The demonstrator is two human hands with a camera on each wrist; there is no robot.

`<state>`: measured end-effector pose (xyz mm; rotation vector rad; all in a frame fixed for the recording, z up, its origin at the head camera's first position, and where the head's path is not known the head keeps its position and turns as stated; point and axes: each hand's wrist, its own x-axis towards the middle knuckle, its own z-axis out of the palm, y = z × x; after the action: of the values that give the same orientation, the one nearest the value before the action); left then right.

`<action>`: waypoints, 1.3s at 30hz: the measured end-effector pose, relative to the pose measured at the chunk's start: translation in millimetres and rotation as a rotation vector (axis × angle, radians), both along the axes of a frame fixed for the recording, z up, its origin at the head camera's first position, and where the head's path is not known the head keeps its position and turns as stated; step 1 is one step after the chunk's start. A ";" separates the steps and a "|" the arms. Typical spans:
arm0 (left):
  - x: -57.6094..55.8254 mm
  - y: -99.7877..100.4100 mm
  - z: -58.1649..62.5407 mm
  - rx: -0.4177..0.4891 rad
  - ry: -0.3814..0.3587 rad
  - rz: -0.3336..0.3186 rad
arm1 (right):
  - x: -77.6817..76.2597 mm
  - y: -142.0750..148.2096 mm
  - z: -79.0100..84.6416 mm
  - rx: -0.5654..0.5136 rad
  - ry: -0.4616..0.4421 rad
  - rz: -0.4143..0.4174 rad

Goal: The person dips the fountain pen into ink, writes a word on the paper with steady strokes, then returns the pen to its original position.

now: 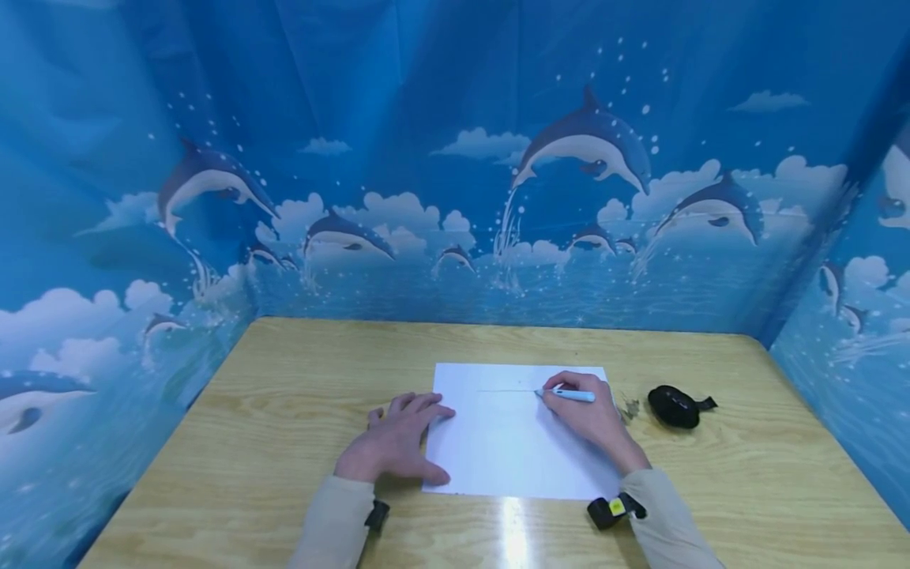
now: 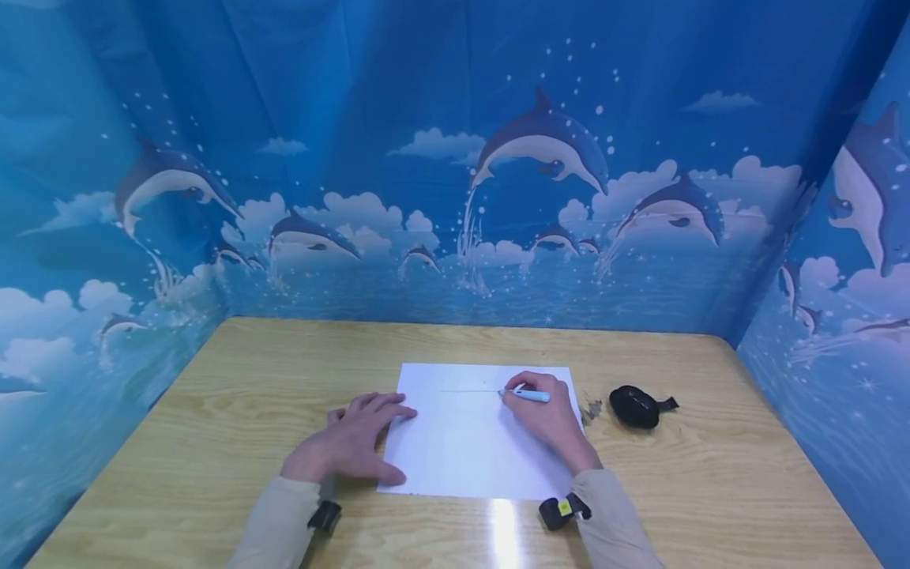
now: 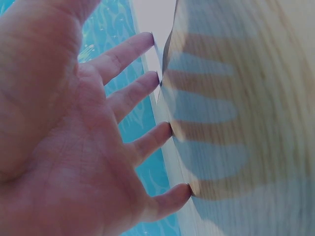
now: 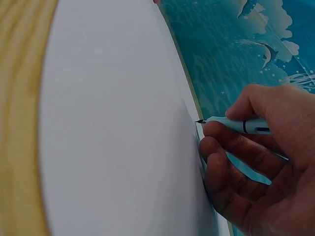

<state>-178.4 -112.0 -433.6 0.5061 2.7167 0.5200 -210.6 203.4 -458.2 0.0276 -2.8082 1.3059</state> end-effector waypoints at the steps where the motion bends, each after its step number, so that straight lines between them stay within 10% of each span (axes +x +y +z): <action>1: -0.1 -0.1 0.1 0.000 0.002 -0.001 | 0.0 1.0 -0.2 -0.004 0.004 0.001; 39: -0.5 -0.1 -0.4 0.004 0.011 -0.003 | 3.1 10.1 2.8 0.008 -0.015 -0.036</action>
<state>-178.9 -112.1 -434.0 0.5151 2.7261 0.5235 -207.5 213.5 -455.4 -0.0324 -2.8131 1.2924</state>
